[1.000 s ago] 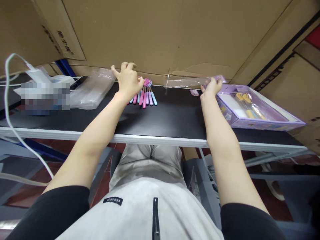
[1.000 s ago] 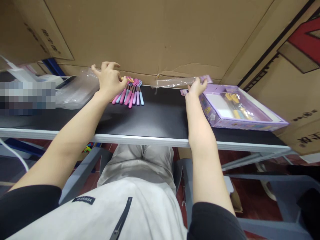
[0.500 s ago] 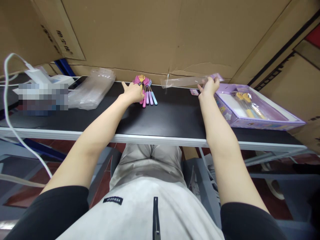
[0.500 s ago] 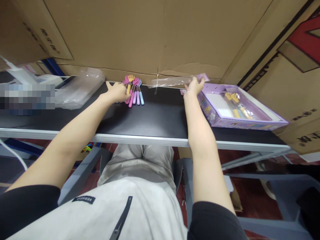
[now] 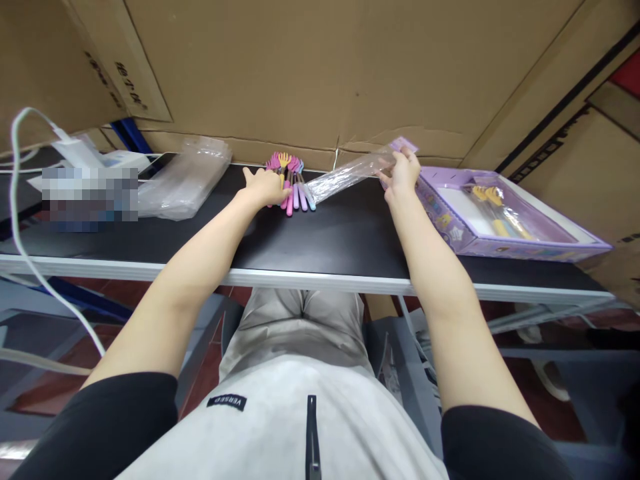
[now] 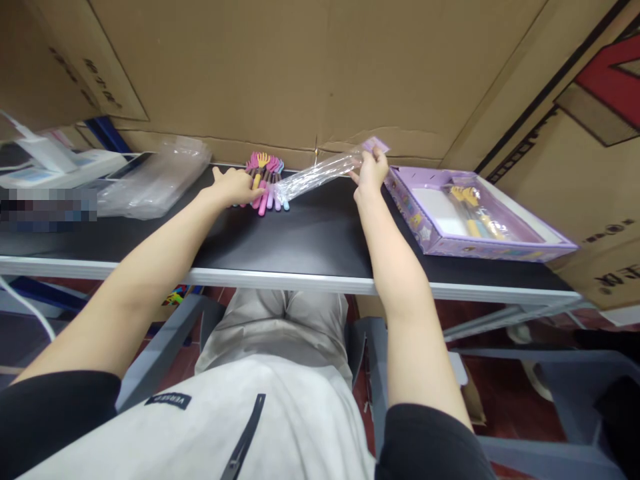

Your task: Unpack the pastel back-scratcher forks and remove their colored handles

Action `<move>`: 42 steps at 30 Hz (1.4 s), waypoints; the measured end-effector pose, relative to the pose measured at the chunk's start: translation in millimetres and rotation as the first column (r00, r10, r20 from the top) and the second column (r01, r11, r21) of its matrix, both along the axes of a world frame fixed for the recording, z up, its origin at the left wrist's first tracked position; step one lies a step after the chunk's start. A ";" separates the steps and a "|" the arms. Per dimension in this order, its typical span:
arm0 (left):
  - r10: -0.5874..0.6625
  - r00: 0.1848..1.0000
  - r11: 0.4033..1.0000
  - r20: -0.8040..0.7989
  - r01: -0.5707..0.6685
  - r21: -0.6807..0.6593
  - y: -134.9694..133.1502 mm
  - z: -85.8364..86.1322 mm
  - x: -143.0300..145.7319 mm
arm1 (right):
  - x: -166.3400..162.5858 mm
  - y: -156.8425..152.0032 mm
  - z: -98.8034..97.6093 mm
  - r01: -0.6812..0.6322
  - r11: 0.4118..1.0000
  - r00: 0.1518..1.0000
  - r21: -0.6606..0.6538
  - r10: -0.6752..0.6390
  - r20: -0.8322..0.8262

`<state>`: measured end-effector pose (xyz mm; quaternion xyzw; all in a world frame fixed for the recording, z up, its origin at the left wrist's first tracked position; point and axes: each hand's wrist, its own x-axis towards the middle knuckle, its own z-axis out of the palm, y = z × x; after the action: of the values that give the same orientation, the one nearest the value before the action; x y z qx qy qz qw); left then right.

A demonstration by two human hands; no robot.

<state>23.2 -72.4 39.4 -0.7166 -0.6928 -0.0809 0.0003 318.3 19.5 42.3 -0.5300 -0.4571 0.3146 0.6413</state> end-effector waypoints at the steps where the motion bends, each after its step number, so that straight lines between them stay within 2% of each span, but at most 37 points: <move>1: 0.001 1.000 1.000 0.026 -0.001 0.026 -1.1 0.9 0.4 | -4.7 -2.8 -0.3 -0.036 0.999 0.999 -0.008 0.036 0.015; 4: -0.038 0.989 0.989 0.142 0.017 0.144 -2.5 2.8 2.4 | -23.2 -17.5 -0.8 -0.156 0.987 0.988 -0.046 0.156 0.009; 6: -0.115 0.953 0.976 0.282 0.055 0.211 -2.1 2.8 6.1 | -38.3 -31.3 -1.3 -0.235 0.969 0.972 -0.073 0.233 -0.034; 8: -0.205 0.851 0.964 0.484 0.089 0.252 -2.2 1.9 12.8 | -53.6 -45.9 -2.4 -0.339 0.936 0.941 -0.100 0.334 -0.058; 10: -0.240 0.687 0.965 0.685 0.097 0.242 -4.6 0.7 22.0 | -67.2 -59.1 -4.1 -0.447 0.885 0.894 -0.126 0.442 -0.070; 12: -0.199 0.536 0.980 0.821 0.101 0.172 -9.8 0.4 31.8 | -78.3 -70.0 -6.0 -0.523 0.839 0.852 -0.153 0.515 -0.092; 13: -0.161 0.485 0.986 0.859 0.105 0.126 -13.1 0.6 36.0 | -82.7 -74.6 -6.8 -0.545 0.822 0.839 -0.167 0.533 -0.110; 15: -0.087 0.438 0.993 0.895 0.108 0.043 -19.5 1.5 42.2 | -89.7 -82.2 -7.7 -0.570 0.798 0.821 -0.196 0.550 -0.153; 20: -0.001 0.404 0.997 0.915 0.071 -0.030 -21.4 0.6 43.3 | -97.3 -91.7 -8.3 -0.607 0.761 0.794 -0.230 0.571 -0.208; 26: -0.061 0.293 0.995 0.954 0.097 0.033 -5.6 -7.1 37.2 | -93.9 -84.9 -11.0 -0.599 0.771 0.800 -0.216 0.581 -0.147; 31: -0.037 0.335 0.987 0.941 0.160 -0.018 -10.5 -2.9 37.3 | -86.6 -79.2 -10.8 -0.570 0.791 0.821 -0.222 0.561 -0.107; 36: -0.056 0.345 0.985 0.937 0.174 -0.005 -21.2 5.4 41.3 | -81.5 -73.8 -11.0 -0.518 0.833 0.855 -0.195 0.508 -0.103; 39: -0.061 0.386 0.987 0.921 0.160 -0.001 -21.9 5.4 41.2 | -79.0 -70.0 -11.6 -0.488 0.858 0.873 -0.160 0.480 -0.084; 42: -0.055 0.435 0.993 0.899 0.120 0.002 -19.8 3.1 39.3 | -77.5 -70.3 -10.6 -0.487 0.859 0.873 -0.160 0.485 -0.053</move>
<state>62.5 -92.2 42.6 -0.5995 -0.5522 -0.4262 -0.3924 240.9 -50.7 31.6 -0.4482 -0.5441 0.5064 0.4967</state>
